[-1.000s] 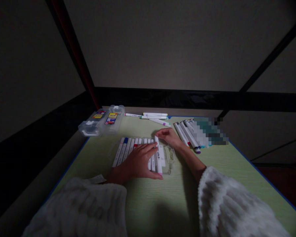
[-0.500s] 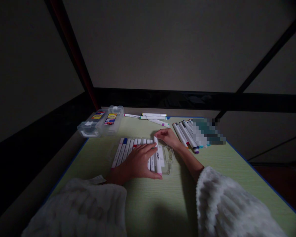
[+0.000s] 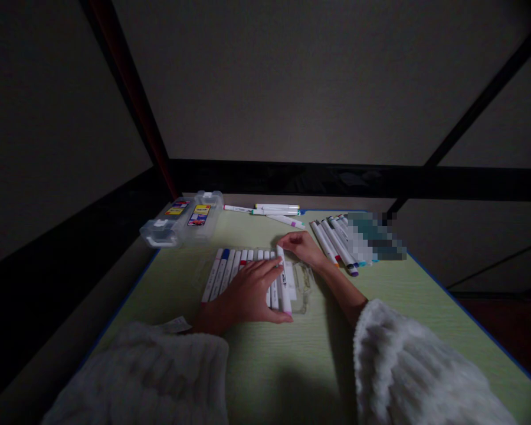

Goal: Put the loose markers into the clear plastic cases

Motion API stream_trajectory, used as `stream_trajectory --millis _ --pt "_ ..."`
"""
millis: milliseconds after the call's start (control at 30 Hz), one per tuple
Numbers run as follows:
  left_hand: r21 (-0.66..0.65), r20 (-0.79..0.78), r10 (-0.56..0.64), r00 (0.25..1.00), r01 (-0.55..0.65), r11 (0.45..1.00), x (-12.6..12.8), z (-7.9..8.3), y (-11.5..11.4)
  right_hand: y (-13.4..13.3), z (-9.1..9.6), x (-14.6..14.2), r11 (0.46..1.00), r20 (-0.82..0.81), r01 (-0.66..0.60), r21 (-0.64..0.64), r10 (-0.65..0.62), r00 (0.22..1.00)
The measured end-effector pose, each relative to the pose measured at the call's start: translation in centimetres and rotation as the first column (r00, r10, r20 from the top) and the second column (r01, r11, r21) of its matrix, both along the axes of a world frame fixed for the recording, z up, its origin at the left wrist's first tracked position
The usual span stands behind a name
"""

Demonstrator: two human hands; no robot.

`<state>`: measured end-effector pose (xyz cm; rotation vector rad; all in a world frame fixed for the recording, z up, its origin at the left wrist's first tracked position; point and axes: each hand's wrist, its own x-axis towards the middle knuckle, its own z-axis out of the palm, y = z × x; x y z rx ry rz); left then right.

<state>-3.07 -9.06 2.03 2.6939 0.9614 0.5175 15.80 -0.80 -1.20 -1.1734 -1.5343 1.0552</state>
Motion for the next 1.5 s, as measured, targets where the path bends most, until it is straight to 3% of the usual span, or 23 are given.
stream_trajectory --millis 933,1500 --pt "-0.014 -0.017 0.002 1.0 -0.002 1.0 -0.18 0.03 0.0 0.1 -0.05 -0.08 1.0 -0.034 0.006 -0.006 -0.006 0.999" --pt "0.002 -0.017 0.012 1.0 -0.012 1.0 -0.12 0.18 -0.01 0.28 -0.05 0.13 0.999 -0.14 0.025 -0.03 -0.029 0.99"
